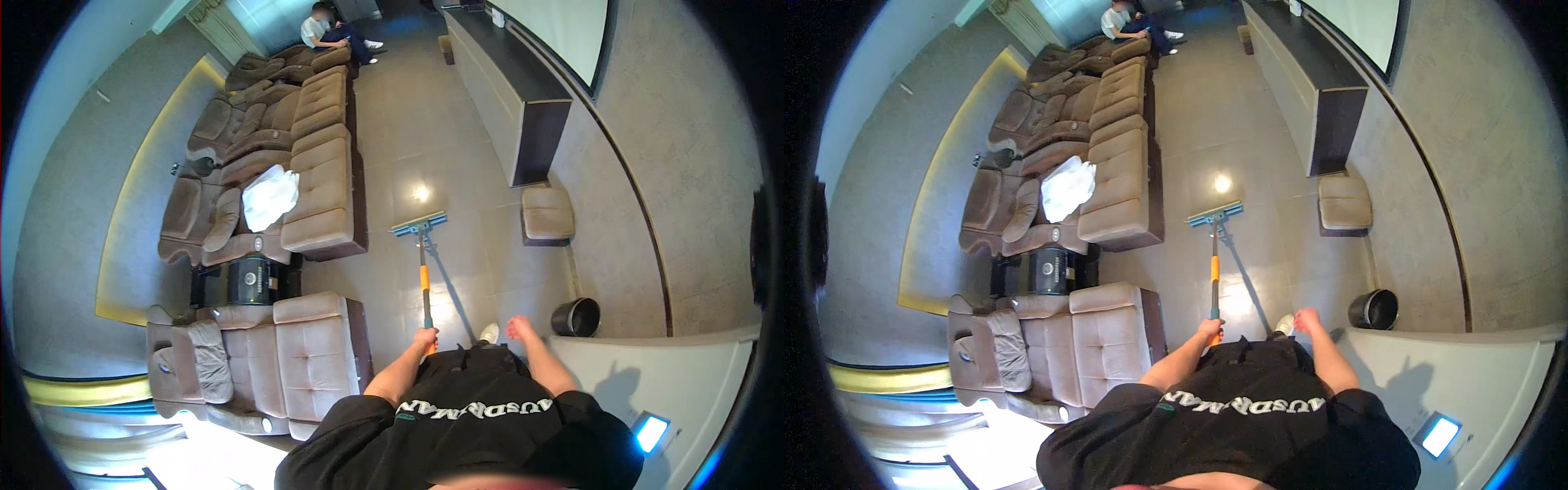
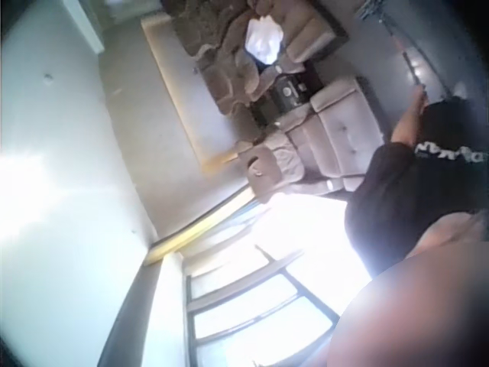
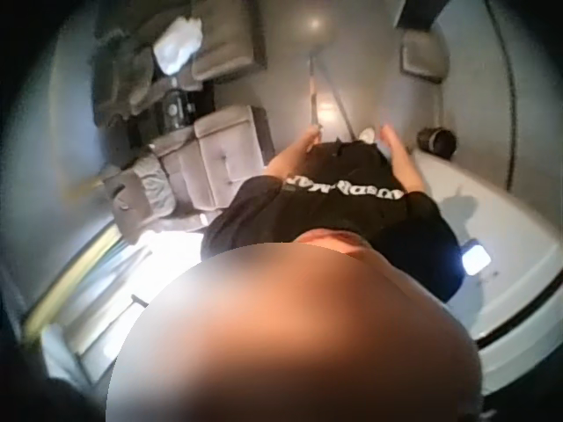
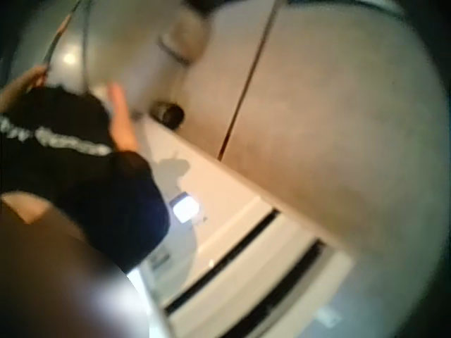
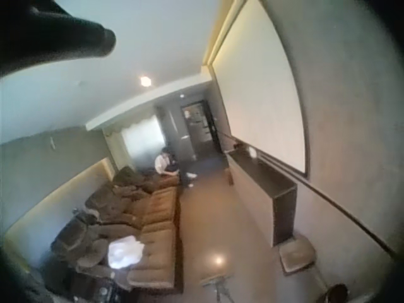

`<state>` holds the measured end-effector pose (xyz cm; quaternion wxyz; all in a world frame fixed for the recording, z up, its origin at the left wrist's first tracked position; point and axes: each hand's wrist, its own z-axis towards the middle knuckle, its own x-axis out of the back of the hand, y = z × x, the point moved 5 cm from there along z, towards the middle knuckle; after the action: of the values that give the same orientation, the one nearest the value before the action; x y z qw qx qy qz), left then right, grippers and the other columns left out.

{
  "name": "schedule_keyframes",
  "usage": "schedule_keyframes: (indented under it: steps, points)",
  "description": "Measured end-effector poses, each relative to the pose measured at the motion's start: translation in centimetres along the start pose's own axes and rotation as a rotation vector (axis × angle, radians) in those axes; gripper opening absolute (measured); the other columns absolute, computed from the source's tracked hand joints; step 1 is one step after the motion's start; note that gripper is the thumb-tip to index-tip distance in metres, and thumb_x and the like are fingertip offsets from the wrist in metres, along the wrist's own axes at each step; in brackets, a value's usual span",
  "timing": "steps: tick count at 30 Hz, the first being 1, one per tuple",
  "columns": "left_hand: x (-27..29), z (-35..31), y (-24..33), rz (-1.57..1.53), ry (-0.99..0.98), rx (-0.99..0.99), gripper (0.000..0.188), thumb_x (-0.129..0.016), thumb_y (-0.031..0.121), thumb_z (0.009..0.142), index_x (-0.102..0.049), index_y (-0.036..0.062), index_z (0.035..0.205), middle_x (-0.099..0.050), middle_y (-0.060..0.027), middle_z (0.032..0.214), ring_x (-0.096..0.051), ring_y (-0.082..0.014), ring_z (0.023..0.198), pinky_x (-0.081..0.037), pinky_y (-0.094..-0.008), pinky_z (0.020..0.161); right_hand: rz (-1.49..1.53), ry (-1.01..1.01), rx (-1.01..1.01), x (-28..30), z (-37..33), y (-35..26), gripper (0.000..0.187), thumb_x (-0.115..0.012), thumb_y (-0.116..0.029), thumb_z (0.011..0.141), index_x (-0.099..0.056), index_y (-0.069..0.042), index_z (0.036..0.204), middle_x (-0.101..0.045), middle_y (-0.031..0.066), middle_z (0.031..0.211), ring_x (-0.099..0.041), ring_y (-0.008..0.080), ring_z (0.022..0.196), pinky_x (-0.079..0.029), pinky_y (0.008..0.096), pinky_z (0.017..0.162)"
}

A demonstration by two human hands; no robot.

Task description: The person mops the floor across a room and into a hallway using a floor squeegee mop.

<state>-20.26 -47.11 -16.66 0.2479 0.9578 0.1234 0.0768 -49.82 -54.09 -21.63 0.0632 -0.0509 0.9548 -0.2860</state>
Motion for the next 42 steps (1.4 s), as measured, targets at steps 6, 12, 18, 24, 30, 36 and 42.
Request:
schedule_keyframes:
  steps: [6, 12, 18, 24, 30, 36, 42]
  points:
    - [1.3, -2.5, -4.0, -0.014, -0.014, 0.038, 0.014, -0.051, 0.008, 0.068, -0.044, -0.0035, 0.071, -0.043, -0.0076, 0.047, -0.042, -0.0161, 0.035, -0.036, -0.0286, 0.032, 0.042, 0.224, -0.020, 0.3, -5.9, 10.6, 0.013, -0.044, -0.008, 0.065, -0.050, -0.001, 0.056, -0.050, 0.0106, 0.053, -0.048, 0.0182, 0.042, -0.037, 0.0283, 0.037]
    - [1.2, -4.7, -8.5, -0.291, -0.156, 0.047, 0.014, -0.052, 0.010, 0.070, -0.043, -0.0006, 0.071, -0.041, -0.0052, 0.047, -0.041, -0.0133, 0.036, -0.037, -0.0259, 0.033, -0.559, 0.379, 0.053, -0.8, -7.0, 14.1, 0.014, -0.045, -0.010, 0.064, -0.053, 0.000, 0.058, -0.053, 0.0122, 0.059, -0.050, 0.0180, 0.044, -0.039, 0.0289, 0.044]
    - [-0.5, -7.7, -9.0, -0.293, -0.223, 0.106, 0.010, -0.048, 0.009, 0.072, -0.043, 0.0013, 0.068, -0.042, -0.0036, 0.049, -0.041, -0.0125, 0.038, -0.040, -0.0248, 0.035, -0.642, -0.066, -0.080, -11.3, -5.6, 10.5, 0.024, -0.043, -0.026, 0.069, -0.052, -0.004, 0.064, -0.050, 0.0091, 0.057, -0.047, 0.0165, 0.047, -0.036, 0.0306, 0.041]
    - [-1.5, -6.6, -9.2, -0.335, -0.343, 0.157, 0.010, -0.045, 0.008, 0.072, -0.047, 0.0004, 0.066, -0.043, -0.0037, 0.048, -0.042, -0.0121, 0.037, -0.041, -0.0245, 0.035, -0.680, -0.257, -0.244, -19.6, -5.3, 7.5, 0.035, -0.033, -0.035, 0.076, -0.048, -0.004, 0.073, -0.045, 0.0068, 0.049, -0.039, 0.0151, 0.035, -0.032, 0.0280, 0.033]
    - [-0.7, -4.1, -7.9, -0.274, -0.312, 0.108, 0.013, -0.045, 0.010, 0.073, -0.044, 0.0025, 0.062, -0.041, -0.0037, 0.047, -0.040, -0.0131, 0.035, -0.037, -0.0264, 0.032, -0.584, -0.344, -0.146, -23.1, -4.6, 5.7, 0.037, -0.037, -0.037, 0.077, -0.049, -0.002, 0.078, -0.047, 0.0084, 0.052, -0.041, 0.0160, 0.036, -0.032, 0.0277, 0.032]
    - [-0.2, -2.6, -3.9, 0.167, -0.235, 0.026, 0.021, -0.046, 0.016, 0.070, -0.046, 0.0017, 0.054, -0.044, -0.0061, 0.045, -0.046, -0.0158, 0.037, -0.036, -0.0284, 0.033, -0.932, -0.326, -0.163, -23.5, -2.5, 0.9, 0.026, -0.045, -0.031, 0.075, -0.050, -0.005, 0.078, -0.044, 0.0053, 0.053, -0.035, 0.0133, 0.035, -0.028, 0.0269, 0.032]
    - [0.4, 0.4, 0.5, 0.207, -0.220, 0.059, 0.024, -0.046, 0.019, 0.069, -0.048, 0.0029, 0.052, -0.049, -0.0081, 0.047, -0.049, -0.0150, 0.040, -0.037, -0.0282, 0.035, -0.840, -0.352, -0.238, -25.3, -1.1, -5.0, 0.027, -0.045, -0.027, 0.076, -0.047, -0.006, 0.060, -0.038, 0.0027, 0.047, -0.033, 0.0133, 0.034, -0.027, 0.0287, 0.032]
